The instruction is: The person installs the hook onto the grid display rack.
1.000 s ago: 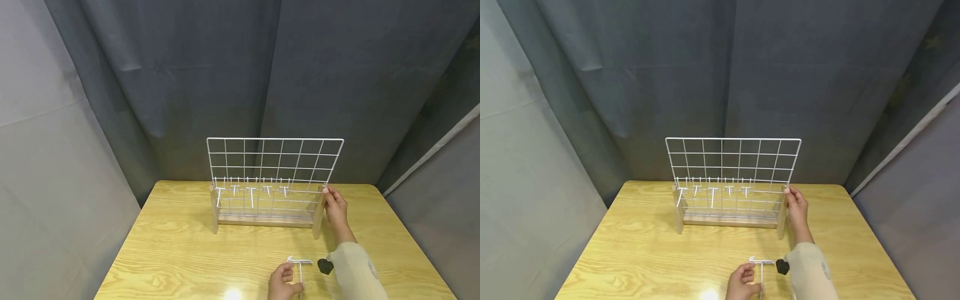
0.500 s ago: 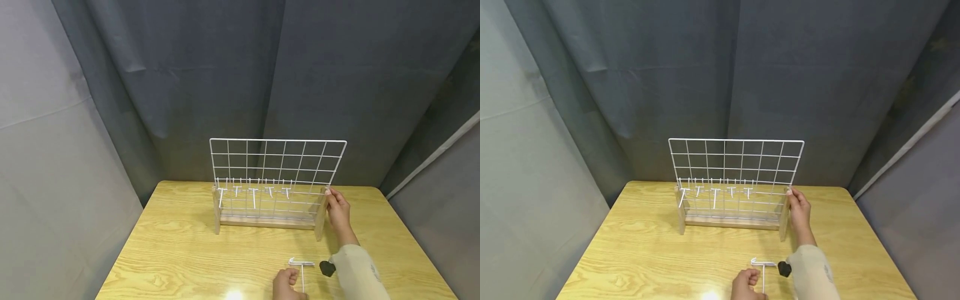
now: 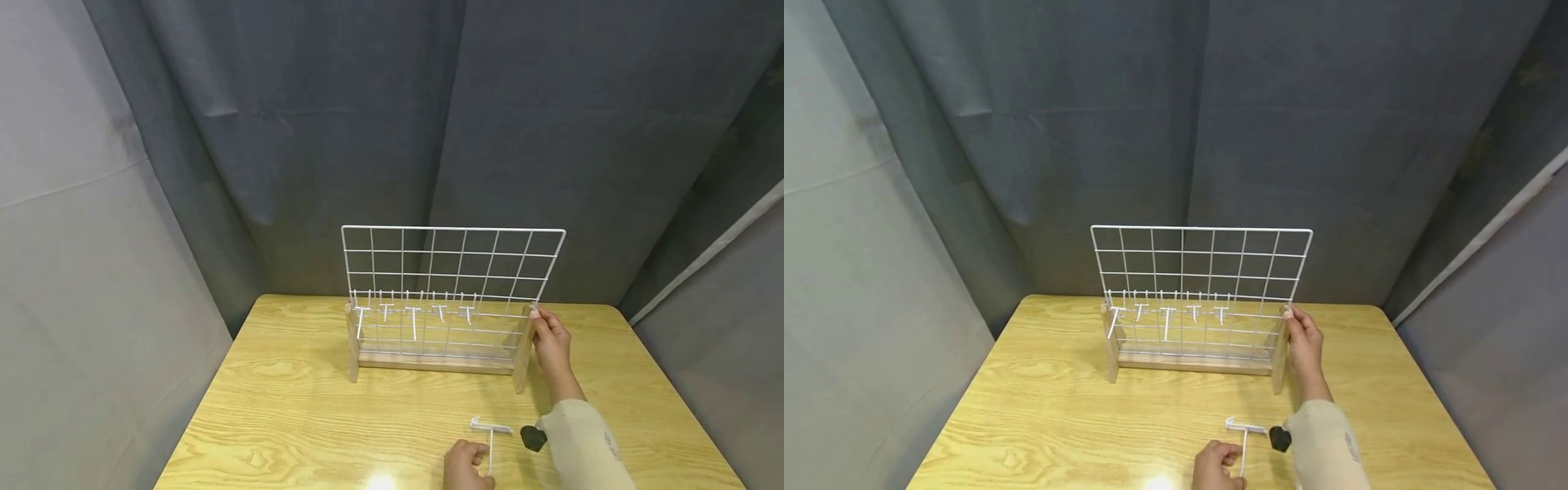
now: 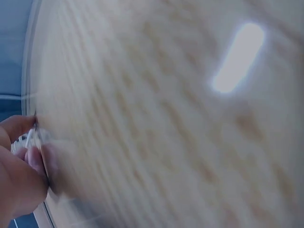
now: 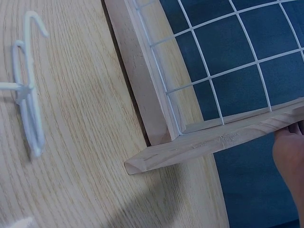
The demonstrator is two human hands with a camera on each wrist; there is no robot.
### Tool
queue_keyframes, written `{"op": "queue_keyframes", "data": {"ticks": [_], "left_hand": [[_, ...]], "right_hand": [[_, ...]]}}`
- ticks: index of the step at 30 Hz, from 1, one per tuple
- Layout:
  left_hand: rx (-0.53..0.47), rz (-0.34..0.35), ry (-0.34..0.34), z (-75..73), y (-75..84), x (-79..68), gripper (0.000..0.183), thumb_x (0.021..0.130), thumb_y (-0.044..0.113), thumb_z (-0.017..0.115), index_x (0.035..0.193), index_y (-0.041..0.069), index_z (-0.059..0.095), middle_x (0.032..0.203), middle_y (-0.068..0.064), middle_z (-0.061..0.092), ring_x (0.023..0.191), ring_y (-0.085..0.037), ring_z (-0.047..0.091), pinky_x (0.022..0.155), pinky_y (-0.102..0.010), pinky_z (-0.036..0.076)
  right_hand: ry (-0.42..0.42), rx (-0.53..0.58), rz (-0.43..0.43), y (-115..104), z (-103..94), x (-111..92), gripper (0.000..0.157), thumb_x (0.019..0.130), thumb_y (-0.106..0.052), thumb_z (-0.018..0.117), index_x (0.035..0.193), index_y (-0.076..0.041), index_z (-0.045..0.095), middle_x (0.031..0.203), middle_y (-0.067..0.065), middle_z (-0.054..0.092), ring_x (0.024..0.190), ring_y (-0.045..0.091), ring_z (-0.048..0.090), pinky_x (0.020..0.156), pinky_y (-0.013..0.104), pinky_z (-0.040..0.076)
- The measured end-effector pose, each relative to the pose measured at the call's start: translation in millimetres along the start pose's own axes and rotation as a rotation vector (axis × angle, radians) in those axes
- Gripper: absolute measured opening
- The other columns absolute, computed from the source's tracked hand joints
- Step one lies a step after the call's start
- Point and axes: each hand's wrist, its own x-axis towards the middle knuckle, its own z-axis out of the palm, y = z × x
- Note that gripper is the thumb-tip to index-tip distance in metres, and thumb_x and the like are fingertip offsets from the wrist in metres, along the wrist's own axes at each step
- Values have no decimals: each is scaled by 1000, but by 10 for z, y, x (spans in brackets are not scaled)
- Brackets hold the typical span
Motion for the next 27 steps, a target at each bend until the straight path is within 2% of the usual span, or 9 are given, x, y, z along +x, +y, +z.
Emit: {"op": "queue_keyframes", "data": {"ticks": [4,11,14,17,21,24,27], "left_hand": [[-32,-41,7,-30,5,36,40,54,-14,70,89,6,72,73,13,50,66,0,47,60,-16,45],[13,-19,36,-51,-3,67,39,52,-16,67,83,8,73,66,13,50,58,2,48,53,-15,45],[19,-30,37,-49,7,77,38,52,-16,66,81,8,73,65,13,50,56,2,48,52,-15,45],[53,-54,8,-69,40,98,35,54,-16,68,80,8,72,64,12,52,56,1,49,52,-15,45],[143,-81,-38,-169,85,122,27,61,-11,74,81,6,70,63,9,55,55,-1,51,52,-17,47],[202,-91,-54,-254,93,137,25,62,-7,76,82,7,70,61,9,55,54,-2,50,50,-17,47],[220,-93,-65,-300,90,149,25,62,-5,76,81,10,71,59,11,54,53,-1,48,48,-17,45]], "right_hand": [[18,8,-3,89,-49,77,31,96,-4,49,124,10,48,99,-6,61,92,6,56,83,20,44],[30,22,-13,142,-81,93,21,95,-7,53,113,-2,60,101,-6,61,93,6,55,83,19,44],[29,33,-27,142,-82,85,19,94,-7,54,111,-3,62,102,-4,60,93,6,56,84,19,44],[26,28,-36,139,-72,79,19,94,-8,53,110,-3,62,102,-3,60,92,7,56,84,19,45],[17,30,-29,137,-55,74,20,94,-7,53,112,-1,61,101,-4,61,93,7,56,85,20,45],[25,29,-16,134,-55,76,22,95,-6,53,115,0,60,101,-5,62,94,7,56,86,20,44],[40,33,-7,133,-61,82,21,95,-6,53,114,-2,61,103,-5,61,95,6,56,86,20,44]]}}
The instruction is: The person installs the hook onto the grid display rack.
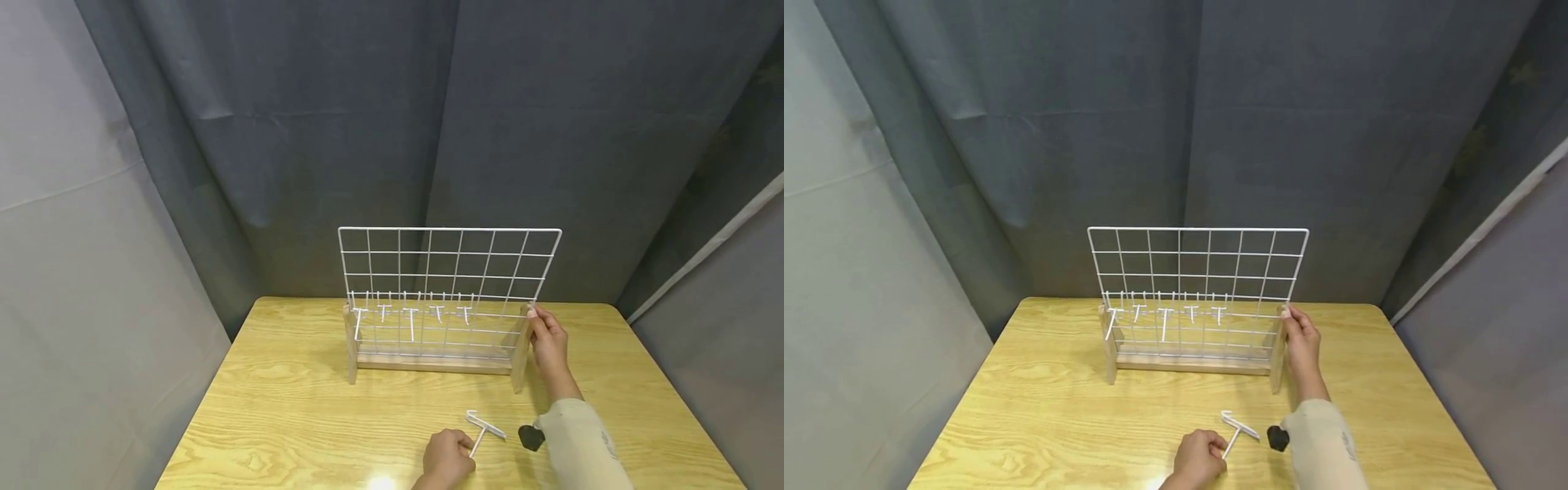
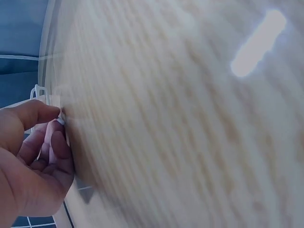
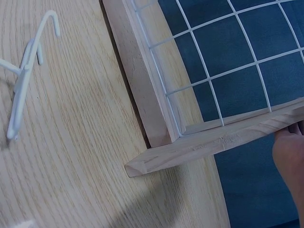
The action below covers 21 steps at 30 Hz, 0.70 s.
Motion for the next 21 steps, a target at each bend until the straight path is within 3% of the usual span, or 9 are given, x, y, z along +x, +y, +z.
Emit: {"op": "queue_keyframes", "data": {"ticks": [6,11,17,21], "left_hand": [[11,-12,-9,4,-7,-19,25,62,-1,77,82,13,71,60,13,52,54,-2,47,48,-20,42],[24,33,-15,22,8,-10,29,63,4,78,90,10,70,69,13,52,61,-2,47,53,-20,43],[-85,53,17,47,10,42,33,63,-2,79,94,4,69,75,9,58,67,-3,51,62,-18,49],[-112,53,36,81,-14,75,35,60,-2,83,92,1,69,71,8,59,63,-1,52,59,-16,50]], "right_hand": [[4,4,7,-14,-5,-7,22,95,-5,52,115,-1,60,102,-5,61,94,6,55,83,19,45],[4,-14,-2,-29,-6,-23,22,95,-6,52,115,0,59,99,-7,62,93,5,56,83,19,44],[-10,-19,7,-94,33,-66,28,95,-3,50,121,6,53,98,-7,62,92,6,56,86,21,44],[-16,-33,3,-146,76,-105,30,95,-3,49,123,10,49,96,-8,62,91,5,56,86,22,44]]}}
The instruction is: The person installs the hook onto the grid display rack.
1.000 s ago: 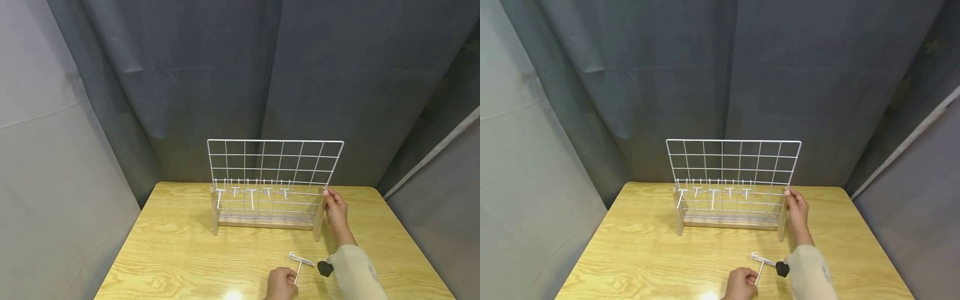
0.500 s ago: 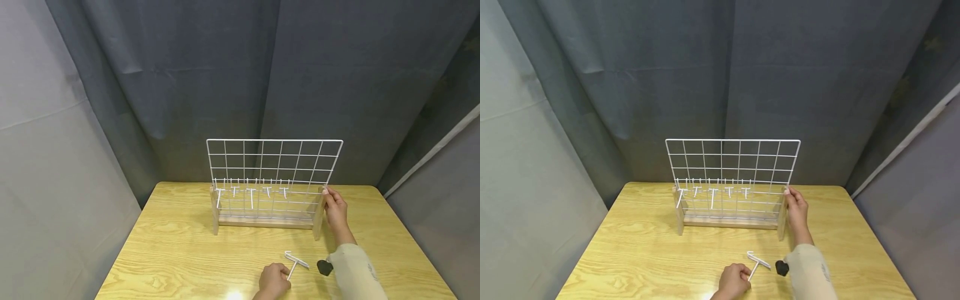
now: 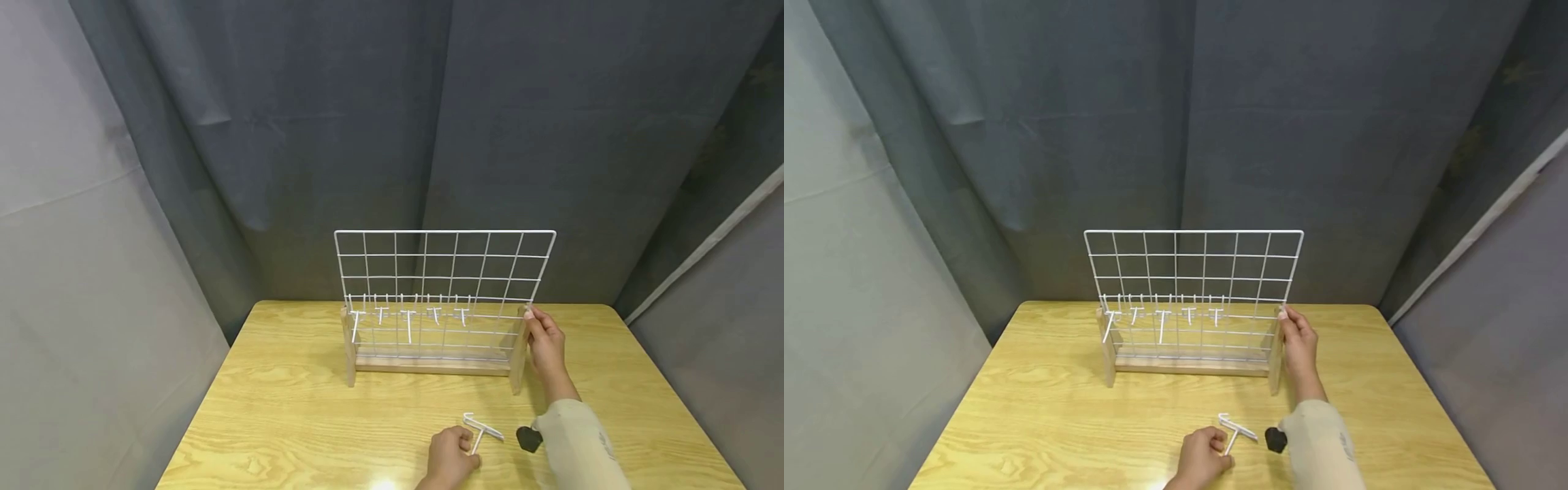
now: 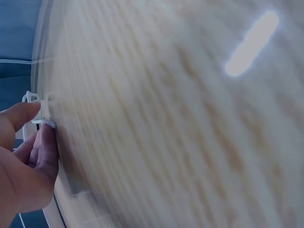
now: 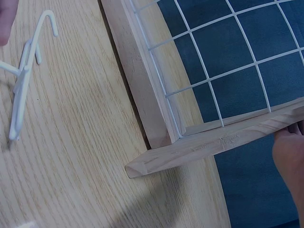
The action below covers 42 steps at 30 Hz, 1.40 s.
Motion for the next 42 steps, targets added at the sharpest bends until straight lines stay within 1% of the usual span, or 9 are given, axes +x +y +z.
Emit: {"op": "queue_keyframes", "data": {"ticks": [4,9,15,19,24,31,33,37,42], "left_hand": [[20,10,30,12,-27,13,32,59,-6,81,87,2,70,63,11,56,57,0,49,55,-15,48],[16,24,36,3,-34,15,26,60,-11,76,79,6,71,60,11,58,54,1,50,50,-14,45],[-84,21,44,-37,-26,-2,26,60,-16,72,77,4,71,58,9,58,52,2,50,49,-13,45],[-153,16,79,-106,20,-27,28,58,-17,70,77,4,72,56,10,56,50,2,49,48,-15,45],[-171,15,103,-172,61,-33,31,56,-17,68,76,6,72,56,12,55,49,1,48,48,-17,44],[-191,-34,90,-189,72,-5,29,58,-17,69,77,5,72,56,10,55,49,0,49,48,-17,45],[-221,-52,84,-202,100,29,27,59,-16,71,77,5,72,57,9,56,50,-2,51,47,-18,45],[-304,-102,36,-268,195,105,22,64,-12,73,80,4,71,62,5,58,54,-6,54,48,-19,48],[-397,-133,-34,-370,309,180,19,70,-10,72,87,-1,68,68,1,58,59,-8,54,52,-19,50]], "right_hand": [[-3,9,1,19,11,10,30,95,-3,49,122,9,49,97,-7,61,92,5,55,85,22,44],[18,19,-17,127,-35,80,22,95,-5,51,115,3,57,98,-5,61,93,7,55,82,20,45],[17,16,-34,187,-74,96,15,94,-9,54,104,-10,64,100,-5,61,100,15,53,81,19,45],[27,-7,-5,185,-90,76,20,95,-9,53,113,-4,61,107,-2,59,103,14,52,85,20,43],[15,-21,13,145,-104,32,27,95,-7,51,121,1,56,110,-2,59,100,9,53,87,21,43],[-34,-41,-15,6,-30,-44,29,96,-7,50,122,3,52,104,-7,59,100,6,53,95,25,39],[-31,-29,-17,-18,-12,-41,32,96,-6,50,124,8,49,100,-8,60,98,5,54,97,27,38],[-13,-7,-7,-34,1,-23,34,95,-4,49,125,12,46,97,-8,62,94,4,56,95,26,39],[0,-21,21,14,-30,15,33,96,-5,48,126,10,46,98,-10,62,93,3,56,90,22,42]]}}
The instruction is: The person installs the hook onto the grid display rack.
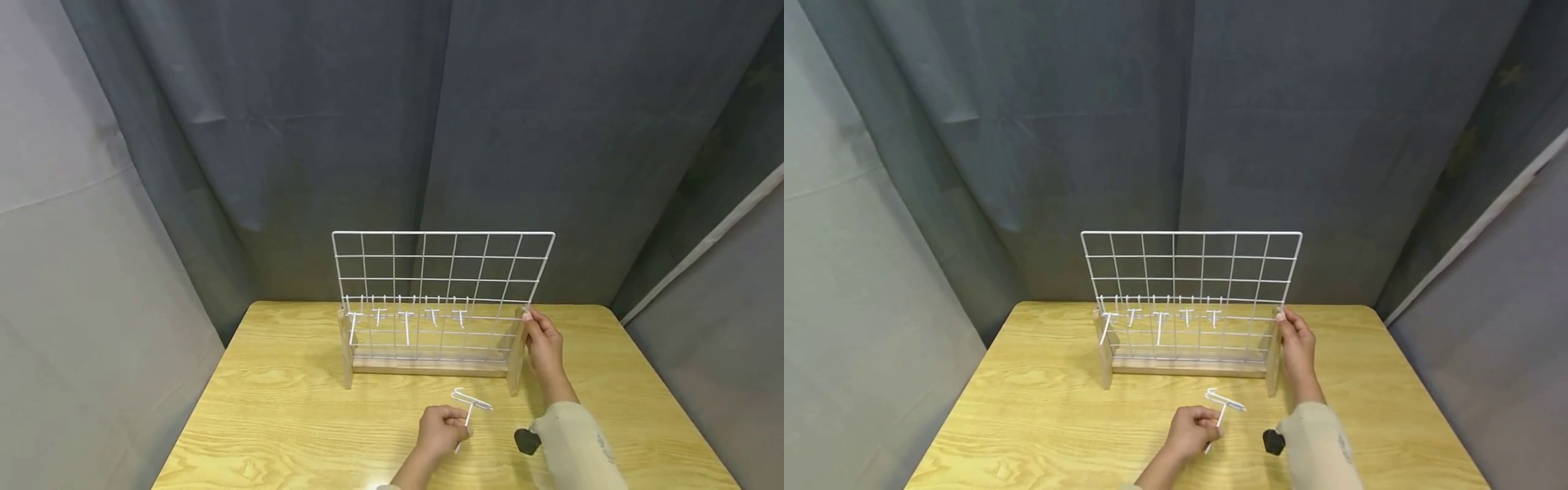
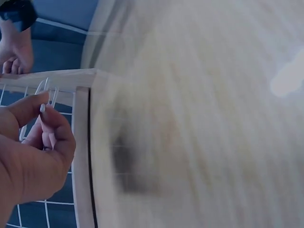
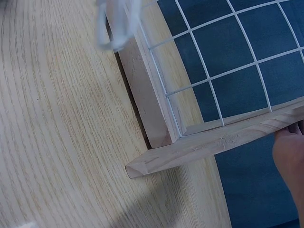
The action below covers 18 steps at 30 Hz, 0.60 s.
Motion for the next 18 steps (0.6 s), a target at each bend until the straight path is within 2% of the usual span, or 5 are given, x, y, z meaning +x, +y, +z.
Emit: {"op": "queue_keyframes", "data": {"ticks": [4,7,11,18], "left_hand": [[-71,-32,-45,-30,87,41,22,72,-9,70,93,-1,66,71,-1,59,58,-8,53,52,-19,48],[-113,-54,-61,-31,126,77,24,73,-8,69,95,2,65,73,-2,59,57,-9,52,51,-19,46],[-156,-69,-63,-15,183,137,25,74,-8,68,95,5,65,74,-3,60,57,-10,52,50,-18,44],[-218,-71,-73,-3,344,261,23,75,-5,69,95,5,64,74,-5,61,54,-11,51,48,-17,43]], "right_hand": [[0,-14,13,75,-35,54,36,97,-7,48,129,8,44,101,-10,61,96,4,55,88,20,42],[-1,-7,15,116,-56,82,37,97,-8,49,130,7,44,107,-5,59,102,7,53,90,21,41],[2,4,16,140,-69,97,37,96,-9,51,129,6,45,114,1,56,106,10,52,91,21,41],[-4,20,-1,143,-69,99,31,96,-9,51,125,3,51,115,2,55,106,11,52,93,22,40]]}}
